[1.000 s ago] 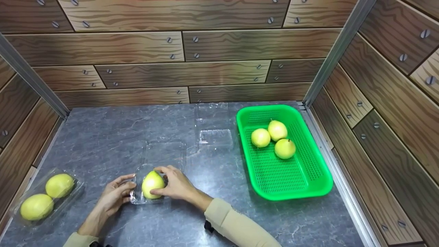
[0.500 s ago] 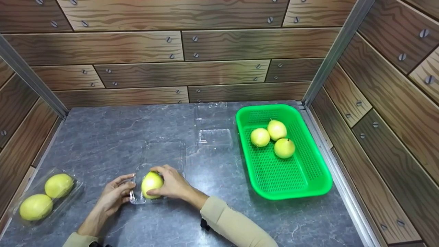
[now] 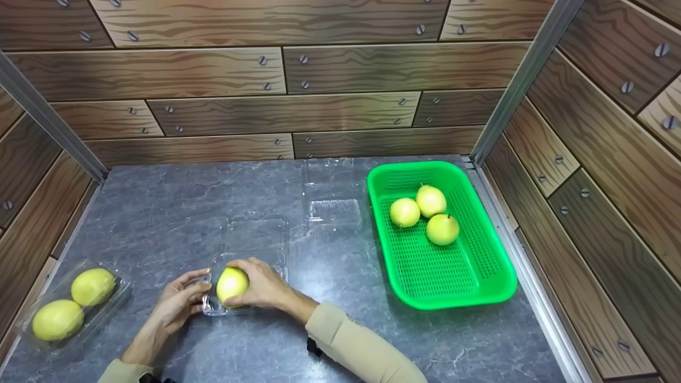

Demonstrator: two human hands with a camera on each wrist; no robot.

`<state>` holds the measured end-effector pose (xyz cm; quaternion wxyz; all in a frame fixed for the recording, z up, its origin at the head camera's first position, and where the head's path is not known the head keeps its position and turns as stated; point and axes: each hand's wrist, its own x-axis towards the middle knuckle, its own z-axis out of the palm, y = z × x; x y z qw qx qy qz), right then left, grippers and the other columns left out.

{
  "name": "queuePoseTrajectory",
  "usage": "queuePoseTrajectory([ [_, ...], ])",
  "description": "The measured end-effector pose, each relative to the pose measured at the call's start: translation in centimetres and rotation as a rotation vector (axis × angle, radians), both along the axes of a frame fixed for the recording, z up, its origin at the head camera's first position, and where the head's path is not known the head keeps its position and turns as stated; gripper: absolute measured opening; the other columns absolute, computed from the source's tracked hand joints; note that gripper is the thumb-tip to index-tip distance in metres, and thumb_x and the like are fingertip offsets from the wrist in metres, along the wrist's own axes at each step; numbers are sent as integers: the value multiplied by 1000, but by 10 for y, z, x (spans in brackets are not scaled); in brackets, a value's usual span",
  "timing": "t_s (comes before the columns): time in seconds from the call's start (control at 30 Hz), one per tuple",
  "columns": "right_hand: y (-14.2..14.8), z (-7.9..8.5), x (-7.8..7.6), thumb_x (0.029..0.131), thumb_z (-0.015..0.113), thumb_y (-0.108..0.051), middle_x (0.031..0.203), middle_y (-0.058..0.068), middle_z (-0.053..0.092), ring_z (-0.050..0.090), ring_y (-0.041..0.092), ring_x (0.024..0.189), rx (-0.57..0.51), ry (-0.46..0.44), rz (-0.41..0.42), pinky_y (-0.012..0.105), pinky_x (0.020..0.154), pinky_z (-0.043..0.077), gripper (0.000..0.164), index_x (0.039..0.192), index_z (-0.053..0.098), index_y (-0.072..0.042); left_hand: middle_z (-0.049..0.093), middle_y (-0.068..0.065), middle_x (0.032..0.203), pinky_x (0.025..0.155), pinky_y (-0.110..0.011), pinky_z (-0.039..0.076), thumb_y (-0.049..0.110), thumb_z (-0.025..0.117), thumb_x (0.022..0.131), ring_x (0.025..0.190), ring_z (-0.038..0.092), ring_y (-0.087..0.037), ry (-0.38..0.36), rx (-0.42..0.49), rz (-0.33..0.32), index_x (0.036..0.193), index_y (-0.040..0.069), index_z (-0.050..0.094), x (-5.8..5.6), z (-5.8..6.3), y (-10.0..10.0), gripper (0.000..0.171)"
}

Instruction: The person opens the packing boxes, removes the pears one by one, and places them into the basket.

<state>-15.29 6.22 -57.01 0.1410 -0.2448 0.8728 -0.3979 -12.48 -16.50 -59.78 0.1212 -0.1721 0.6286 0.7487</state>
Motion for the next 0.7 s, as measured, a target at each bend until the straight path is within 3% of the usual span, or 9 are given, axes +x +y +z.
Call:
queuePoseTrajectory([
  [0.43, 0, -1, 3, 75, 95, -33, 138, 5, 66, 67, 20, 116, -23, 13, -38, 27, 91, 62, 79, 145, 60, -24, 71, -1, 92, 54, -24, 59, -4, 72, 88, 68, 63, -12, -5, -1, 6, 137, -1, 60, 1, -1, 1, 50],
  [0.7, 9, 8, 2, 75, 95, -33, 144, 6, 65, 67, 23, 120, -99, 24, -75, 38, 99, 63, 79, 145, 59, -21, 71, -2, 94, 55, -24, 59, -4, 70, 89, 70, 65, -13, 3, -7, -1, 137, -1, 60, 0, -1, 2, 49],
])
